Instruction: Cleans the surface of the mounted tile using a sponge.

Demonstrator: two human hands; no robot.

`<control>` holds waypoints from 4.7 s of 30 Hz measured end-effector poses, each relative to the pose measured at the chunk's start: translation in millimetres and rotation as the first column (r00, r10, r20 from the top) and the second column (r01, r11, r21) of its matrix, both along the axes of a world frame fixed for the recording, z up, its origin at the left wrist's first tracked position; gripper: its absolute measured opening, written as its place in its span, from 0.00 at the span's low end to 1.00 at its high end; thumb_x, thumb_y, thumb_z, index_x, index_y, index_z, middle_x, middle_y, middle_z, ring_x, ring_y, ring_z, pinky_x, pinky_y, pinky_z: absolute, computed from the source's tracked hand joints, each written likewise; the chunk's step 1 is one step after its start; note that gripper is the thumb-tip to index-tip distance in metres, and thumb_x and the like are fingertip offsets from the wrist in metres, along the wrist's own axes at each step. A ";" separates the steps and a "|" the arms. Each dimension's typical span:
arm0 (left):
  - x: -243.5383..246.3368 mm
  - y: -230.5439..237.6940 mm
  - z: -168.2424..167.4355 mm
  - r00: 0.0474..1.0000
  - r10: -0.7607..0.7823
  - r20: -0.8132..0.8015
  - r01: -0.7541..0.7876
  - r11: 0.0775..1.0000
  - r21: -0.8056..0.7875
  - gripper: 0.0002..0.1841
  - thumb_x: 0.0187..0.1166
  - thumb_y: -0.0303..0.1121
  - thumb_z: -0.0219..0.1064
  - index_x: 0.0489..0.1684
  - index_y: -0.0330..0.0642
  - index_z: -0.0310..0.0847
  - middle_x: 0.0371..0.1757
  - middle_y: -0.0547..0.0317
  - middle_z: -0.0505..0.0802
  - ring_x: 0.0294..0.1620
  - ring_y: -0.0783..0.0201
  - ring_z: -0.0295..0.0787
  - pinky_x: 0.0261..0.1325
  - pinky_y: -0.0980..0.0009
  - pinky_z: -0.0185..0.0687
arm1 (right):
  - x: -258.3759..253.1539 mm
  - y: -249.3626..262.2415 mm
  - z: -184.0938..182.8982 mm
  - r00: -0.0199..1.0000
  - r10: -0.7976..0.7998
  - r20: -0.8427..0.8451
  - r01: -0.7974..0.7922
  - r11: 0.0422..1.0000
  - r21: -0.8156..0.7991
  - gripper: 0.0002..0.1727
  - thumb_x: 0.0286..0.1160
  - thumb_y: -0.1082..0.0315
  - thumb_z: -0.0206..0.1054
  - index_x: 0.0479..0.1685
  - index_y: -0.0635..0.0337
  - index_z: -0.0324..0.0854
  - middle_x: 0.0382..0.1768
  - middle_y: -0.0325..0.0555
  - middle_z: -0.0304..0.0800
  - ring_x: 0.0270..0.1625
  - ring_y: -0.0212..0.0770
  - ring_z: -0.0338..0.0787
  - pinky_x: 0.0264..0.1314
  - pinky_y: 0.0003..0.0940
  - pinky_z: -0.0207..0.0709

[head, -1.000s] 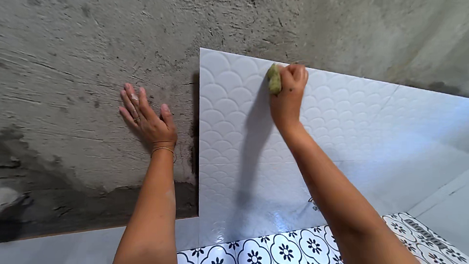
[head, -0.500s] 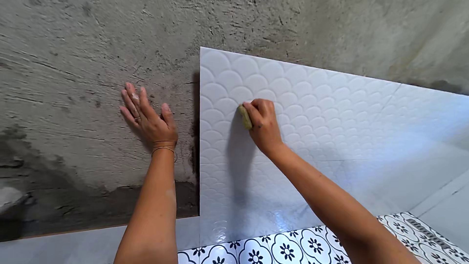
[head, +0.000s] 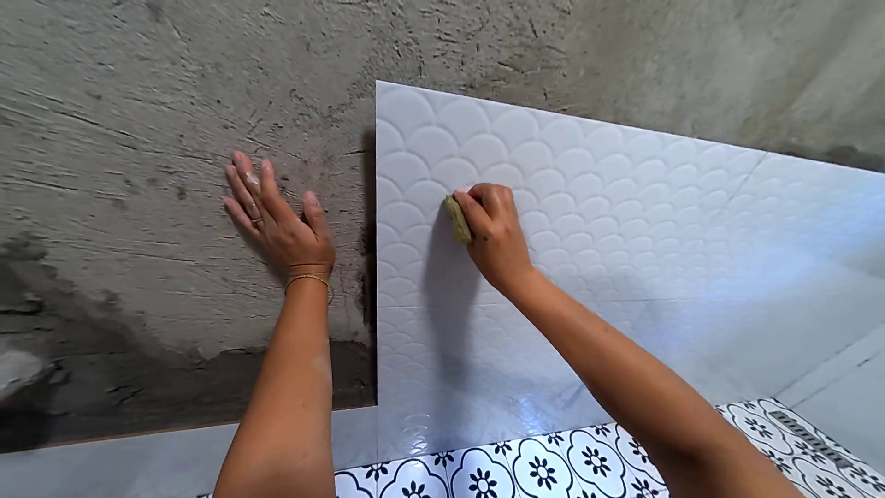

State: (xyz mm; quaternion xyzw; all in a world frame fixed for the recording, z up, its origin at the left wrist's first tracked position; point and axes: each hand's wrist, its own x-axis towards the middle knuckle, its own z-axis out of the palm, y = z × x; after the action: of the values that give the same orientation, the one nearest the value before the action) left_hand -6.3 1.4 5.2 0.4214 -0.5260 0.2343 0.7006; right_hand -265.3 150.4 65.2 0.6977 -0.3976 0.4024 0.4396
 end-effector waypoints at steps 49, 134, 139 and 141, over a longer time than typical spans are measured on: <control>2.0 1.1 -0.9 1.000 0.000 0.001 0.000 0.999 0.033 0.36 0.89 0.57 0.44 0.90 0.41 0.59 0.93 0.42 0.62 0.95 0.44 0.48 0.93 0.40 0.33 | 41.1 -17.6 -10.3 0.999 0.035 0.036 -0.033 0.997 -0.067 0.16 0.76 0.77 0.65 0.60 0.67 0.89 0.51 0.63 0.91 0.60 0.59 0.89 0.67 0.47 0.81; 1.1 4.6 0.5 1.000 -0.022 0.004 0.022 0.999 0.040 0.37 0.89 0.57 0.45 0.91 0.40 0.58 0.93 0.41 0.61 0.95 0.43 0.47 0.93 0.39 0.34 | -29.9 8.0 -5.4 0.999 -0.045 -0.004 0.045 0.998 -0.032 0.09 0.76 0.76 0.67 0.48 0.66 0.91 0.46 0.62 0.89 0.56 0.60 0.89 0.62 0.46 0.82; 1.5 3.9 0.3 1.000 -0.018 -0.002 0.018 0.999 0.048 0.38 0.89 0.59 0.44 0.90 0.41 0.58 0.93 0.41 0.60 0.95 0.43 0.47 0.93 0.40 0.33 | -46.4 15.8 51.8 0.937 -0.144 0.318 0.169 0.984 -0.052 0.14 0.71 0.74 0.68 0.53 0.69 0.90 0.53 0.67 0.88 0.62 0.64 0.85 0.70 0.50 0.75; 1.5 4.1 -0.2 1.000 -0.020 -0.001 0.020 0.999 0.045 0.38 0.89 0.60 0.44 0.91 0.42 0.58 0.93 0.41 0.60 0.96 0.44 0.47 0.93 0.40 0.33 | -32.0 10.6 44.0 0.948 -0.125 0.292 0.152 0.986 -0.071 0.13 0.71 0.75 0.67 0.52 0.69 0.90 0.53 0.67 0.87 0.62 0.64 0.84 0.70 0.50 0.76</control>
State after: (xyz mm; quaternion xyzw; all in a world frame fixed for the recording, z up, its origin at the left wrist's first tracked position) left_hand -4.7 5.4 5.0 0.4321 -0.5351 0.2153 0.6933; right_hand -297.3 160.9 109.3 0.5813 -0.4859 0.4854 0.4363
